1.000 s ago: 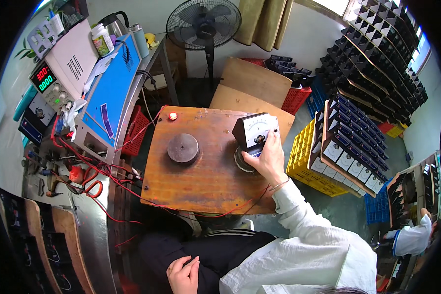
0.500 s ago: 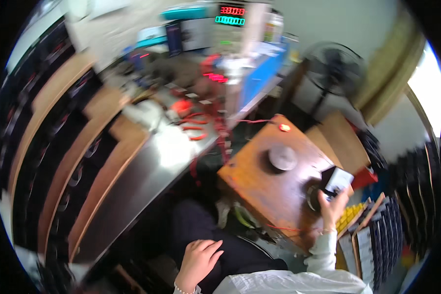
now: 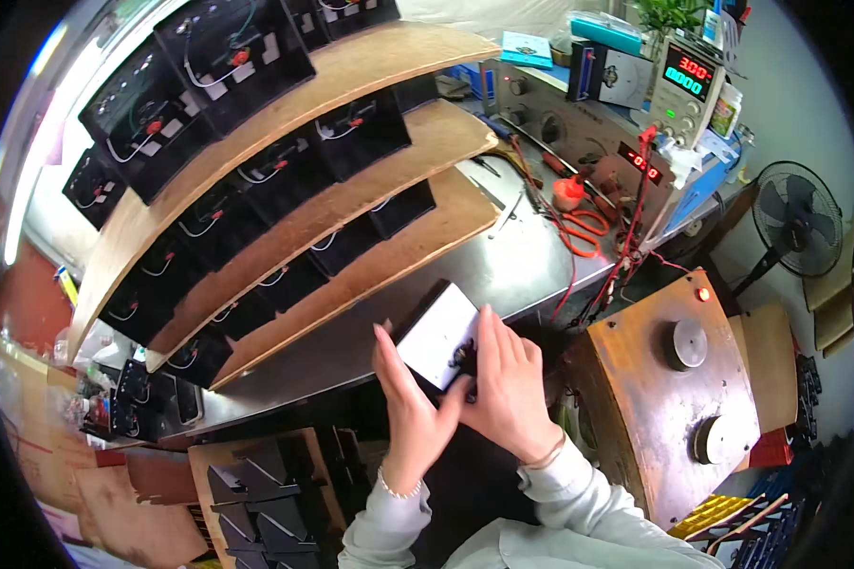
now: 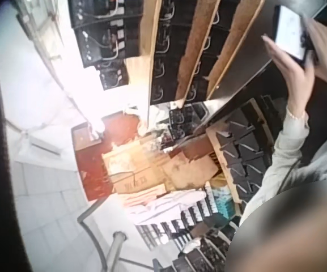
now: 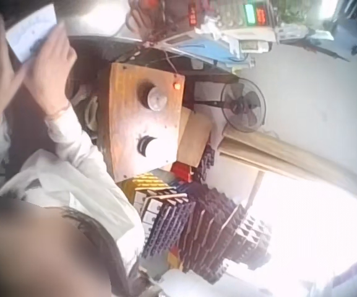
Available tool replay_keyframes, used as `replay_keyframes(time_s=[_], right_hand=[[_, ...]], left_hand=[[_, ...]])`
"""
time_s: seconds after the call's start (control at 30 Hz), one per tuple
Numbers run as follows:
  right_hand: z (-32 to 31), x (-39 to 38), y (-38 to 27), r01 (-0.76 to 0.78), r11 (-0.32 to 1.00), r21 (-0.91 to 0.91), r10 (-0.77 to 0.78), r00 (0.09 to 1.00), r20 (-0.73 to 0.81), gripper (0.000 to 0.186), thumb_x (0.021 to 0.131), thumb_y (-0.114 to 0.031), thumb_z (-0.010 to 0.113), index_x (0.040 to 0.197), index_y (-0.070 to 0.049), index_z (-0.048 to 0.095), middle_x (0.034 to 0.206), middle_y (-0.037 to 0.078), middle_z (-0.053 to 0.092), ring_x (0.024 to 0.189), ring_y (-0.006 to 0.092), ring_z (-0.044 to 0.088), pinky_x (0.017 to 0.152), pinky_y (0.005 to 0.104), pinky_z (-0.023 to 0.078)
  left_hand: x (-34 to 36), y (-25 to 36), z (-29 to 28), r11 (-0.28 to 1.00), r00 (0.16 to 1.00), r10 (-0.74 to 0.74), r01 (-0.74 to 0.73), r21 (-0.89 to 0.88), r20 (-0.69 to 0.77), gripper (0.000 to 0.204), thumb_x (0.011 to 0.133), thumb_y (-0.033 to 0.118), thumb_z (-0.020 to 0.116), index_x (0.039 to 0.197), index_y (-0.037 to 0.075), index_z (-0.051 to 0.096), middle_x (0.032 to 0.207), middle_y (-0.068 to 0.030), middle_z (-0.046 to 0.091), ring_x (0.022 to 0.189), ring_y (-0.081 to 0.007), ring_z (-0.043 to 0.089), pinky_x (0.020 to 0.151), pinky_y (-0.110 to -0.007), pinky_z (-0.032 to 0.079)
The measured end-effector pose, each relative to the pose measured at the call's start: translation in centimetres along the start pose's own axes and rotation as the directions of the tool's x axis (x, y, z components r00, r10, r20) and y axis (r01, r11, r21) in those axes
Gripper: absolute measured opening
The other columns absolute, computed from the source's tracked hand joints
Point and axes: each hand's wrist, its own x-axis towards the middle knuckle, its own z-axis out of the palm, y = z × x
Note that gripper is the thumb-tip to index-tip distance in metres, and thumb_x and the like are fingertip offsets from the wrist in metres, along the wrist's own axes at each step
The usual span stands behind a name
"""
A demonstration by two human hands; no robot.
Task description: Testing and soldering electronic units at a workshop station.
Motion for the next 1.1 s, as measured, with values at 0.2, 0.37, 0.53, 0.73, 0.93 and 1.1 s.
replay_keyframes(time_s=[0.2,0.37,0.53,0.73,0.93,1.1], right_hand=[[-0.2,-0.1,2.0,-0.148,0.939,0.309,0.156,0.988,-0.001,0.085,0.074,-0.02,0.083,0.143,0.004,0.04,0.127,0.025,0.057,0.113,0.0402,0.059,0.097,0.0425,0.05],[-0.2,-3.0,2.1,-0.311,0.838,0.448,0.352,0.936,-0.008,0.046,0.078,-0.006,0.081,0.117,0.002,0.06,0.107,0.015,0.066,0.093,0.0221,0.068,0.08,0.0314,0.055],[0.3,-3.9,0.5,-0.331,0.737,0.589,0.416,0.909,-0.009,0.026,0.087,-0.001,0.074,0.11,0.002,0.061,0.092,0.009,0.071,0.074,0.0113,0.068,0.068,0.024,0.054],[0.4,-4.2,0.0,-0.372,0.671,0.641,0.454,0.89,0.041,0.024,0.087,-0.001,0.073,0.108,0.002,0.063,0.09,0.008,0.07,0.071,0.0101,0.066,0.064,0.0236,0.052],[0.1,-4.5,0.9,-0.37,0.707,0.603,0.444,0.896,0.029,0.021,0.086,-0.001,0.074,0.104,0.0,0.065,0.082,0.007,0.066,0.064,0.0098,0.061,0.057,0.0237,0.048],[-0.6,-4.2,0.8,-0.297,0.779,0.552,0.356,0.935,0.0,0.021,0.085,-0.001,0.075,0.103,0.001,0.065,0.081,0.007,0.065,0.06,0.0105,0.058,0.055,0.0241,0.047]], left_hand=[[4.1,-4.4,-3.1,0.943,0.964,-0.113,0.18,-0.278,0.243,0.115,0.074,0.006,0.084,0.158,0.007,0.006,0.145,-0.0261,0.041,0.132,-0.0371,0.048,0.104,-0.046,0.047],[5.5,-5.5,-3.4,0.934,0.953,-0.017,0.123,-0.337,0.301,0.117,0.075,0.004,0.083,0.159,0.011,0.002,0.135,-0.0223,0.052,0.119,-0.0297,0.061,0.093,-0.04,0.056],[6.4,-5.1,-3.7,0.937,0.931,-0.048,0.167,-0.306,0.361,0.118,0.075,0.002,0.083,0.159,0.013,0.001,0.132,-0.0191,0.058,0.12,-0.026,0.059,0.1,-0.039,0.05],[6.7,-5.2,-3.9,0.924,0.918,-0.054,0.195,-0.329,0.393,0.119,0.074,0.0,0.083,0.159,0.013,0.002,0.132,-0.0176,0.058,0.119,-0.0259,0.06,0.1,-0.039,0.049],[6.0,-4.8,-3.2,0.92,0.929,-0.06,0.193,-0.34,0.365,0.118,0.075,-0.003,0.079,0.16,0.014,0.0,0.133,-0.0179,0.057,0.119,-0.025,0.06,0.1,-0.039,0.051],[6.5,-4.6,-3.3,0.892,0.918,-0.073,0.234,-0.385,0.389,0.118,0.074,-0.006,0.078,0.16,0.016,-0.001,0.133,-0.0179,0.055,0.12,-0.0253,0.06,0.099,-0.04,0.052]])
